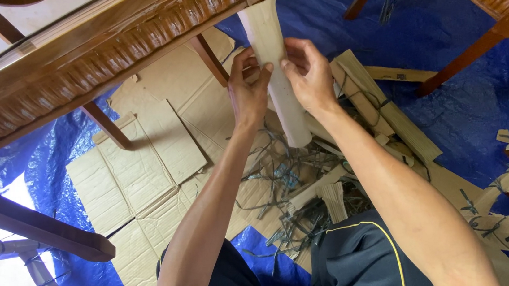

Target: Wrapping the legs of wooden chairs with cardboard strips and securing them with plastic ties for protection.

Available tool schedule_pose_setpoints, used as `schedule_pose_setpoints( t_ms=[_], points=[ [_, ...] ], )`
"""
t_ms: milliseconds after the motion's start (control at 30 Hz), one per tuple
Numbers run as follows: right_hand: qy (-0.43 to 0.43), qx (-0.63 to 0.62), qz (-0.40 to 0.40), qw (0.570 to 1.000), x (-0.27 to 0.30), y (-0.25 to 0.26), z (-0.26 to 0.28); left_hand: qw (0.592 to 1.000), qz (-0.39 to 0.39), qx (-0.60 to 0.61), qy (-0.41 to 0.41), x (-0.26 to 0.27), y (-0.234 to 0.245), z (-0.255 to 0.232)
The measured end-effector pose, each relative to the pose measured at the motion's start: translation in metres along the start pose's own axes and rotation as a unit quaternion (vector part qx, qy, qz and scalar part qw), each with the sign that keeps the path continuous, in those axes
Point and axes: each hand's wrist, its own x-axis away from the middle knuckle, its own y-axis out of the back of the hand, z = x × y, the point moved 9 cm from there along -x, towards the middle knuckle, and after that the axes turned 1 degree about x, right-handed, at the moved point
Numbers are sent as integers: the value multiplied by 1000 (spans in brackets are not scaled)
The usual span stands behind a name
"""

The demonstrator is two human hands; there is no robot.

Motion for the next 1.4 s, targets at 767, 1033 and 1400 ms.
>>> schedule_pose_setpoints(
  t_ms=[767, 1033, 1400],
  points=[
    [119, 108, 28, 987, -1, -1, 22, 991, 127, -31, 18, -6, -15, 31],
    [-77, 321, 19, 944, 59, 87, -217, 992, 123, 10, -22, -3, -12, 31],
    [-302, 551, 313, 713, 254, 28, -324, 987, 148, -5, -56, 6, -13, 11]
  ],
)
